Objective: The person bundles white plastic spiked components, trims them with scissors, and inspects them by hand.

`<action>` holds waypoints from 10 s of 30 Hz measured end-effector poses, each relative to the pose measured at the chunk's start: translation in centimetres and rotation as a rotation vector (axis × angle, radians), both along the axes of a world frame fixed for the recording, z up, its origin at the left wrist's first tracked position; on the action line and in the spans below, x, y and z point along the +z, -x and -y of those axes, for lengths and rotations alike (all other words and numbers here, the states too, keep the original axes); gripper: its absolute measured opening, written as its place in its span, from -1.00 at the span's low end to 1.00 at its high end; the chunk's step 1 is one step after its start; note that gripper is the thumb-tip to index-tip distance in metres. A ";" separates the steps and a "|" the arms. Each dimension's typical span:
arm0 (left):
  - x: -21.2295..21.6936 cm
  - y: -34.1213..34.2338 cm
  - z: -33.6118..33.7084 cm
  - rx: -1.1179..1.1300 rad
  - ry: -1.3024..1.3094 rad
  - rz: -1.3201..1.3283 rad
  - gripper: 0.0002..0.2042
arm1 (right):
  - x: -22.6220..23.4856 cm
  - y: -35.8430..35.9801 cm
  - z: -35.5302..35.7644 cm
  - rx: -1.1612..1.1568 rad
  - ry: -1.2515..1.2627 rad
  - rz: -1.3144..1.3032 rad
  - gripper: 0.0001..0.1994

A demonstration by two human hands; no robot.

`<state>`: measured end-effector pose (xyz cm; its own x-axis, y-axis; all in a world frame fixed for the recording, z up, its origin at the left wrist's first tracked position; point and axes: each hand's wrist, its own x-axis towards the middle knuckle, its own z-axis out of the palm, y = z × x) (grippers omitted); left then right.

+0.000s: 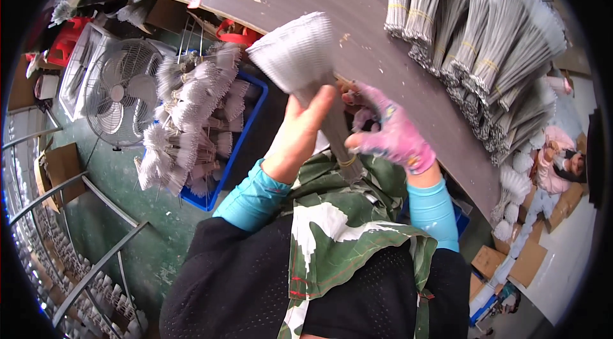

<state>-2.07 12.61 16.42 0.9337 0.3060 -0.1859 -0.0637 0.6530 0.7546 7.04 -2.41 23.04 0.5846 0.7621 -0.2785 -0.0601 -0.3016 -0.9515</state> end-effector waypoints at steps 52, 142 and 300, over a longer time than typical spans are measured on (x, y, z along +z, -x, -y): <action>-9.8 -1.5 12.9 -0.473 -0.702 0.163 -0.50 | -10.8 5.1 11.7 -0.529 0.270 0.383 -0.53; -10.4 -1.9 11.8 -0.198 -1.243 0.179 -0.49 | 7.1 -5.7 8.7 0.271 0.954 -0.124 -0.53; -9.5 -1.7 12.0 -0.244 -1.259 0.033 -0.51 | 5.8 -2.3 10.3 0.019 0.884 -0.362 -0.58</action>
